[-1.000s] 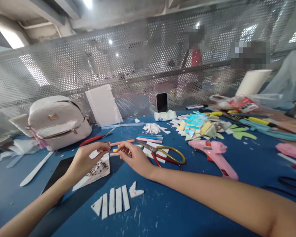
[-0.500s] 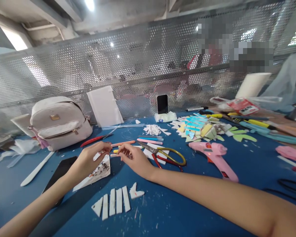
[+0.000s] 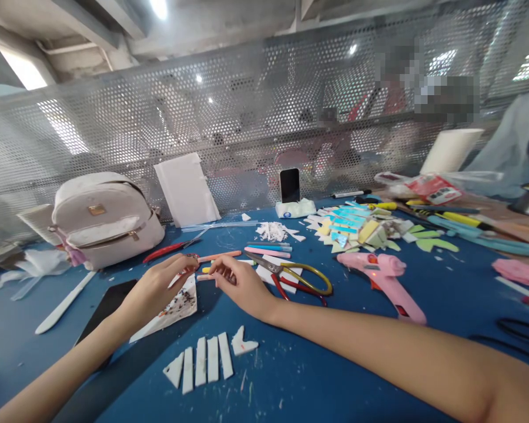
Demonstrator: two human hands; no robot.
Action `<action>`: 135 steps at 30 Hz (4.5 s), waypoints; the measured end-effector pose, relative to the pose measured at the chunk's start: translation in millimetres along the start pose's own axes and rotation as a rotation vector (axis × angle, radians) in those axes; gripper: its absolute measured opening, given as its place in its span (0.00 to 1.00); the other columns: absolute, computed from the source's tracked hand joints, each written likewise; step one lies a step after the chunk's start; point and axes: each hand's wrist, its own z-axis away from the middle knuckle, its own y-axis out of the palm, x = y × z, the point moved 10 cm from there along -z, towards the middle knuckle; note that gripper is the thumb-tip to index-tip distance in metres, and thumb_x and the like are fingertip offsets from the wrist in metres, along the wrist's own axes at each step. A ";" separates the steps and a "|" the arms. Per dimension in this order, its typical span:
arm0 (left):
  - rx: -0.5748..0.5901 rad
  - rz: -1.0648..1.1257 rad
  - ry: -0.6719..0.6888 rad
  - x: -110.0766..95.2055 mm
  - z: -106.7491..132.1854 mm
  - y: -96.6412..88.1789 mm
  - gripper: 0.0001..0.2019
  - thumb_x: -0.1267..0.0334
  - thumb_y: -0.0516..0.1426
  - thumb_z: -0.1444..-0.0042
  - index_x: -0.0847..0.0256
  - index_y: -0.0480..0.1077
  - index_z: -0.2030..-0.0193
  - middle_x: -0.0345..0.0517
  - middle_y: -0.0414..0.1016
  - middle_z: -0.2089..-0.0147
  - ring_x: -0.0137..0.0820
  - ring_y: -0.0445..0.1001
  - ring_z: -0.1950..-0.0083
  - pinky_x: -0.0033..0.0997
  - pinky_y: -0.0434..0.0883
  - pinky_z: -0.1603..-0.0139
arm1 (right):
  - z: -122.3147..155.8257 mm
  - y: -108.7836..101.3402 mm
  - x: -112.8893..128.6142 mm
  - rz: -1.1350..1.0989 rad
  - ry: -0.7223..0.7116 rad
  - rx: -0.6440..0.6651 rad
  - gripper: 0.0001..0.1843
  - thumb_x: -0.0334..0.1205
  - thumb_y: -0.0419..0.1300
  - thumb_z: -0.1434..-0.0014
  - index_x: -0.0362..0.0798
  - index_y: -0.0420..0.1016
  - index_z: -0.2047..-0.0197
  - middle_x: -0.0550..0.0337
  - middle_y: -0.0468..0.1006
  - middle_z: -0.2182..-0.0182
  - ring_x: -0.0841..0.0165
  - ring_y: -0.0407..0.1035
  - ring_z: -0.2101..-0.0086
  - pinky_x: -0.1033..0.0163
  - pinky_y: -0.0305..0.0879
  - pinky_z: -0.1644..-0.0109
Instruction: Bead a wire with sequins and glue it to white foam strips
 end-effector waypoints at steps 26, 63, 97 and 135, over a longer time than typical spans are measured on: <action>-0.110 -0.088 0.082 18.8 2.0 -24.4 0.13 0.72 0.45 0.33 0.60 0.70 0.57 0.46 0.70 0.58 0.32 0.74 0.61 0.29 0.70 0.59 | 1.2 -20.4 -8.2 -0.141 0.092 -0.182 0.09 0.44 0.49 0.34 0.49 0.63 0.59 0.67 0.58 0.76 0.72 0.53 0.76 0.66 0.49 0.73; -0.168 0.677 -0.144 -0.4 2.7 12.8 0.12 0.72 0.56 0.42 0.63 0.68 0.51 0.44 0.78 0.66 0.32 0.79 0.64 0.34 0.76 0.57 | 0.6 1.6 10.1 -0.119 -0.019 0.036 0.03 0.38 0.57 0.38 0.48 0.69 0.61 0.61 0.74 0.67 0.69 0.69 0.69 0.66 0.62 0.68; -0.238 0.469 -0.061 14.4 1.9 -16.8 0.12 0.73 0.57 0.42 0.60 0.69 0.52 0.44 0.79 0.63 0.31 0.77 0.63 0.30 0.72 0.59 | -1.3 -3.4 5.6 0.009 -0.010 -0.032 0.03 0.36 0.55 0.39 0.47 0.69 0.65 0.63 0.70 0.70 0.72 0.62 0.74 0.68 0.57 0.71; 0.425 0.199 -0.186 97.6 36.3 16.1 0.09 0.65 0.56 0.46 0.60 0.79 0.66 0.45 0.81 0.65 0.33 0.76 0.66 0.27 0.69 0.62 | -2.0 0.7 10.5 0.054 -0.024 0.020 0.05 0.37 0.57 0.39 0.48 0.70 0.68 0.61 0.72 0.70 0.69 0.65 0.70 0.66 0.59 0.71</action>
